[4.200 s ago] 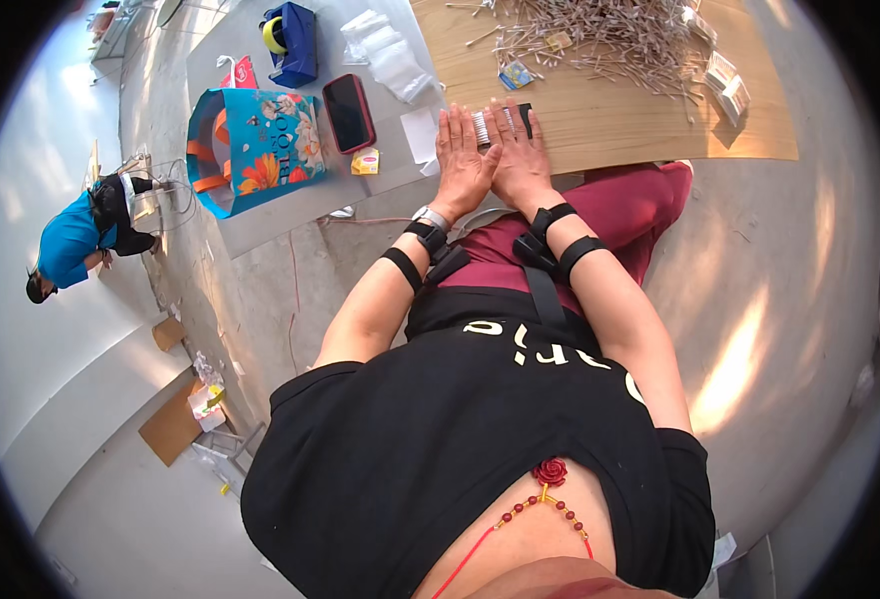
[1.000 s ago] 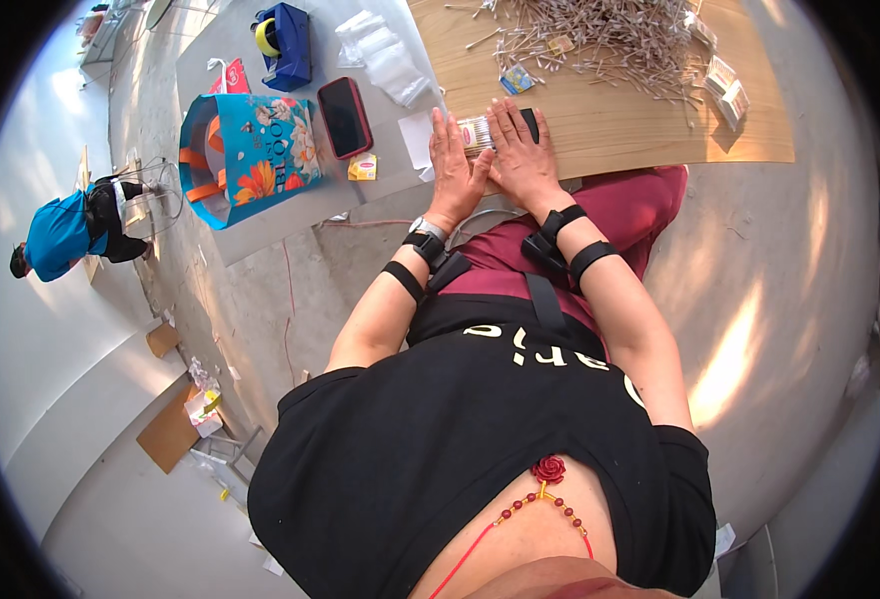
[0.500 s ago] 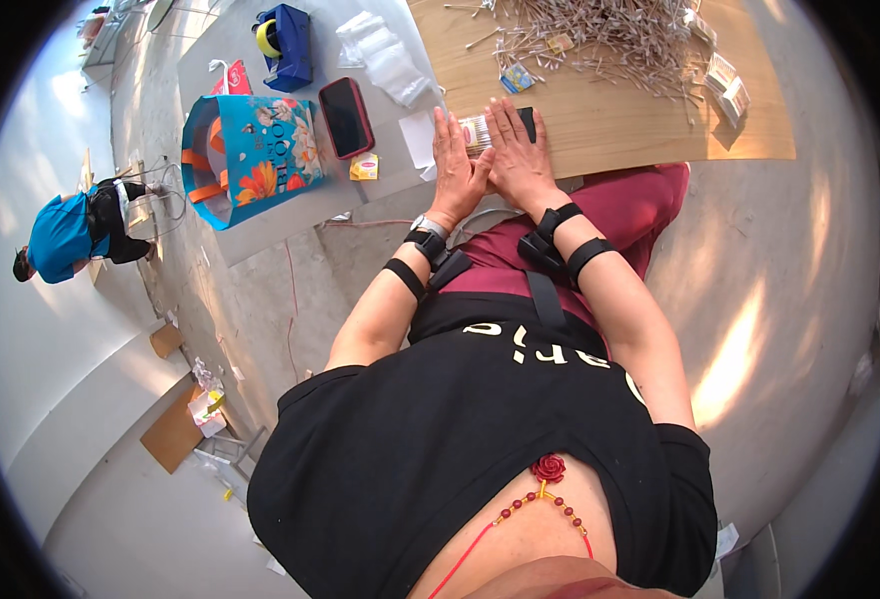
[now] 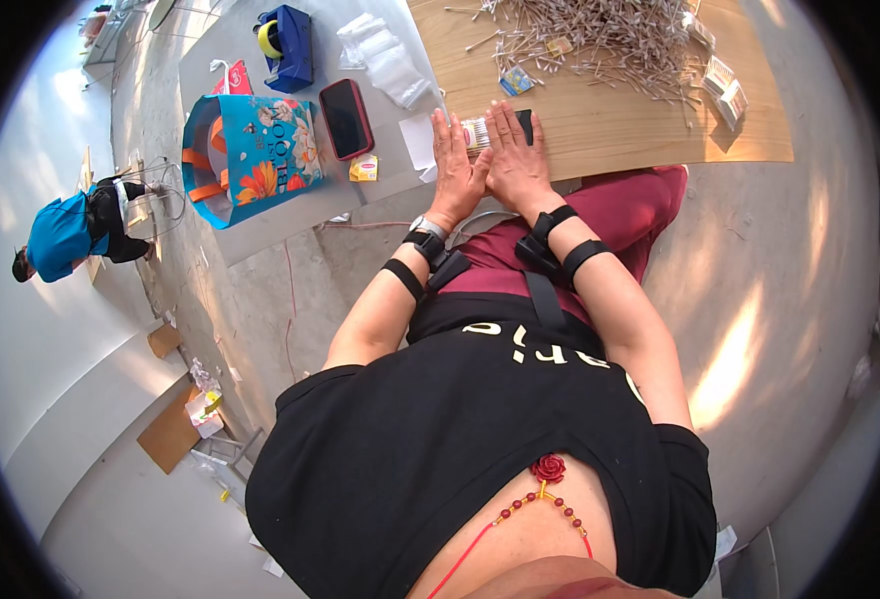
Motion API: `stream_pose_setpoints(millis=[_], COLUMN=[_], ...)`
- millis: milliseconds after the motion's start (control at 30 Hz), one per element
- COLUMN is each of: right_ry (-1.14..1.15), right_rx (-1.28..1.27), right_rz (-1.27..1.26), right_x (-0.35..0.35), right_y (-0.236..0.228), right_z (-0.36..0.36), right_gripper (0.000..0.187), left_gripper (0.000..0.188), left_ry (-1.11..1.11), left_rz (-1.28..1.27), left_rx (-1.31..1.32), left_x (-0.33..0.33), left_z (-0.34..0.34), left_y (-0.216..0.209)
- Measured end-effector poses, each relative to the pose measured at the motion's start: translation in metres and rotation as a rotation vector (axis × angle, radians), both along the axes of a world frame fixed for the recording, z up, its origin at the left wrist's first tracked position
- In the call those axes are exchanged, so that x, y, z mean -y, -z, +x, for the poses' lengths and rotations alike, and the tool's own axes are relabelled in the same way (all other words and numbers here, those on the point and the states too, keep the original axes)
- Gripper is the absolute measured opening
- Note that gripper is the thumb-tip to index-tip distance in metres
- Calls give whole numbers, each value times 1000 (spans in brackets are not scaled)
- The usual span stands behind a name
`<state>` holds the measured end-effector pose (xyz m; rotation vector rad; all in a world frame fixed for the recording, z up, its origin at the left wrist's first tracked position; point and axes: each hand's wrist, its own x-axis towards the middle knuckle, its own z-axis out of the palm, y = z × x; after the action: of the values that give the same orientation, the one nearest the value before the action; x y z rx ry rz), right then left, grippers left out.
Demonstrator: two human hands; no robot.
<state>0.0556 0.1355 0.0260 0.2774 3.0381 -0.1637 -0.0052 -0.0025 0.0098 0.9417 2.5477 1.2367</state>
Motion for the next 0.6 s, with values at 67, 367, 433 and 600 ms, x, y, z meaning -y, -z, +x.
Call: stream_pose_setpoints(millis=[67, 367, 433, 600], right_ry=[15, -3, -48, 4], right_rx=[1, -5, -57, -284], right_rz=[63, 14, -91, -269], right_x=[5, 0, -10, -40], right_y=[1, -3, -1, -12], right_z=[-1, 0, 3, 14], right_gripper=[75, 77, 82, 74], left_gripper=[90, 82, 81, 64], left_ry=[-5, -18, -34, -85], left_rz=[5, -98, -146, -228], left_rx=[4, -35, -36, -215], left_x=[-1, -3, -2, -9], left_z=[2, 1, -2, -10], left_y=[1, -1, -4, -26])
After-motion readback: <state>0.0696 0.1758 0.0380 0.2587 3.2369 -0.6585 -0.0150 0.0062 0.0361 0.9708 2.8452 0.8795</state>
